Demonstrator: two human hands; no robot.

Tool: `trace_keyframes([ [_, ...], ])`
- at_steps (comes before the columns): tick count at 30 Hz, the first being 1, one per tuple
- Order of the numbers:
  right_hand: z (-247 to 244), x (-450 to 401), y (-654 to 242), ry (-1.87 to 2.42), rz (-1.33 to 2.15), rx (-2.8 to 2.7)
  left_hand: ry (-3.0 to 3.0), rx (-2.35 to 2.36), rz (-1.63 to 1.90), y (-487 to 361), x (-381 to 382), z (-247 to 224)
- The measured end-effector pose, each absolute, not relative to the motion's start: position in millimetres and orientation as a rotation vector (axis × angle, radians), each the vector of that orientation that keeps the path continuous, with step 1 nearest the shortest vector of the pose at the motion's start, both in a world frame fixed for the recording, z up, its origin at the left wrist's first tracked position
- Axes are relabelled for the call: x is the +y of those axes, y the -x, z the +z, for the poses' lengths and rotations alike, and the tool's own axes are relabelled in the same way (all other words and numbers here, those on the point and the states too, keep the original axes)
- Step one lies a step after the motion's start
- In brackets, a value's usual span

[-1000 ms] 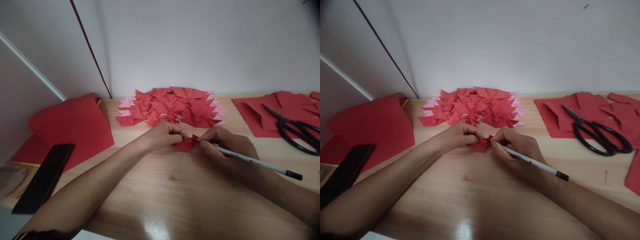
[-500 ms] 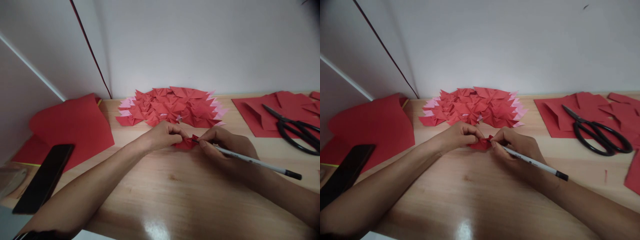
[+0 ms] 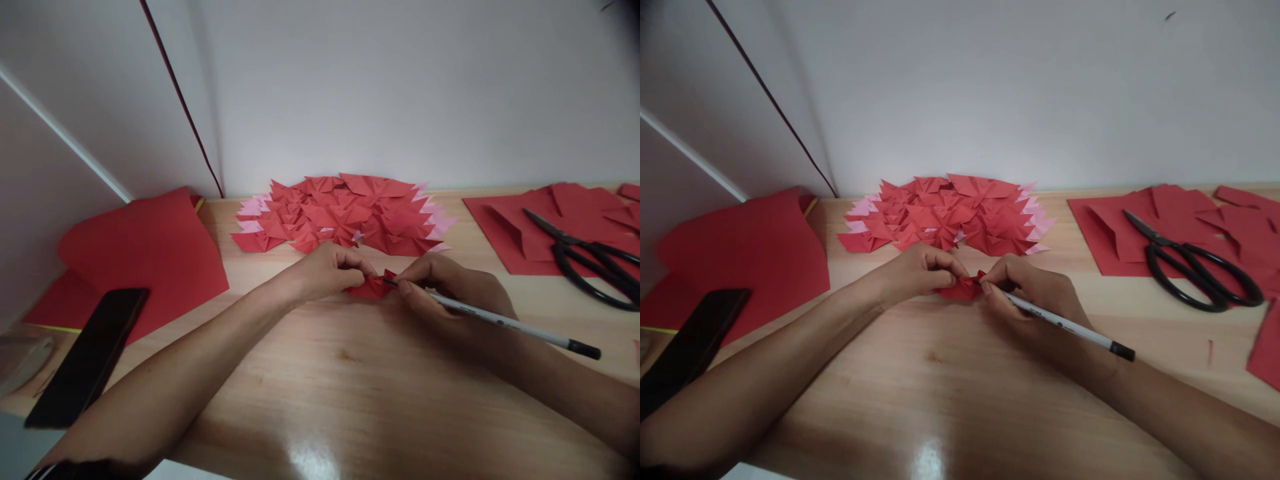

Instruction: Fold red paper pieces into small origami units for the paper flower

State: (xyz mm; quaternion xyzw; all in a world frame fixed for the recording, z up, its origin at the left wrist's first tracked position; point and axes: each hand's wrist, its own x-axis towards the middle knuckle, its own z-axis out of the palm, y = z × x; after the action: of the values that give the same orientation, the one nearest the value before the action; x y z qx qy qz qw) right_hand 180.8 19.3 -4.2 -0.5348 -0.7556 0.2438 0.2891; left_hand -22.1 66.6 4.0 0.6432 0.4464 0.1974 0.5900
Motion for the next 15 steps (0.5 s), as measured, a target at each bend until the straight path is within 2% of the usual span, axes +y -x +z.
trace_keyframes([
  [15, -3.7, 18.7, -181.3, 1.444, 0.671, -2.021, -1.510, 1.039, 0.468, 23.3, 66.9, 2.4],
])
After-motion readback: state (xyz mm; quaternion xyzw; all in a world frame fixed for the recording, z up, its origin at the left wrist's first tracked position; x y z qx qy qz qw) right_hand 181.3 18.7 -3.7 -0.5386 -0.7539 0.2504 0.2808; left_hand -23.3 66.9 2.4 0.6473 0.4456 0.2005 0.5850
